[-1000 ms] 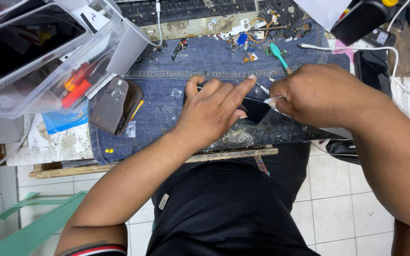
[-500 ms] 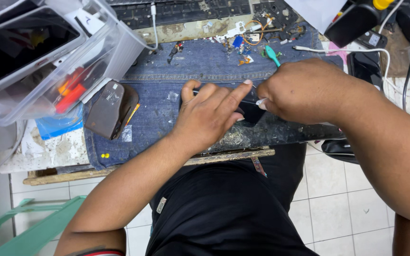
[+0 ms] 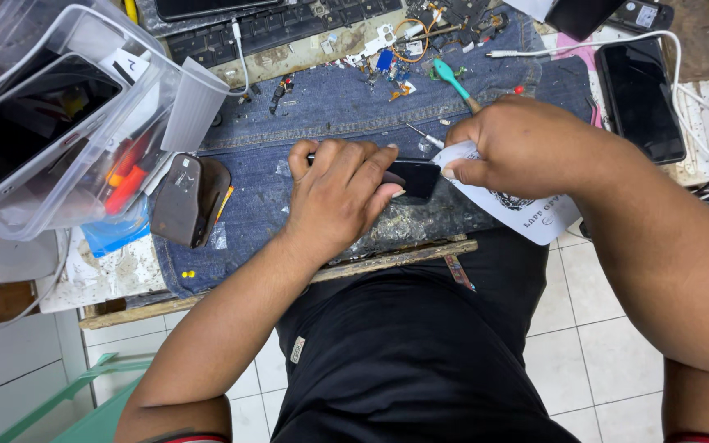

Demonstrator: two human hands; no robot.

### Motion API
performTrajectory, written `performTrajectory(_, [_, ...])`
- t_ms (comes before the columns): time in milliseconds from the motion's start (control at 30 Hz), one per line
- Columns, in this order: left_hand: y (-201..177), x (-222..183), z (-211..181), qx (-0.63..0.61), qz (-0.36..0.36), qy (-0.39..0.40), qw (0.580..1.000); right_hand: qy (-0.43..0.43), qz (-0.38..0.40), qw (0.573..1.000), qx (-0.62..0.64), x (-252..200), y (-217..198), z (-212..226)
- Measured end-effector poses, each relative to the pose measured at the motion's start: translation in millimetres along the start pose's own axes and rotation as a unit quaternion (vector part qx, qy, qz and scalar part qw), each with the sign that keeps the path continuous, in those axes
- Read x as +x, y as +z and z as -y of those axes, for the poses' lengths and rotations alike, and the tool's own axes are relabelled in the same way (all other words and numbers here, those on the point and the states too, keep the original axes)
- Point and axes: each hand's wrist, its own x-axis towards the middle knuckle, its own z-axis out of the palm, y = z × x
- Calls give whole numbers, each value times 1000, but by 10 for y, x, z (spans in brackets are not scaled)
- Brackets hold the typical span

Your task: The person uses a screwdriver to remove small internal components from a smartphone, then applies a cleaning cloth to the phone's internal chassis.

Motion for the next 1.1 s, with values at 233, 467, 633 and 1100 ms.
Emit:
performTrajectory(233, [16, 9, -15, 2, -11, 6, 1000, -3, -4, 1000, 15, 65, 10, -25])
performTrajectory(467, [43, 0, -14, 4, -15, 9, 1000, 39, 5, 998, 39, 65, 44, -12])
performTrajectory(633, [45, -5, -3, -5, -10, 5, 1000, 41, -7, 998, 56, 47, 56, 7])
performTrajectory(1100, [40, 44, -43, 18, -17, 10, 1000, -56, -12, 993, 99, 137, 8, -198])
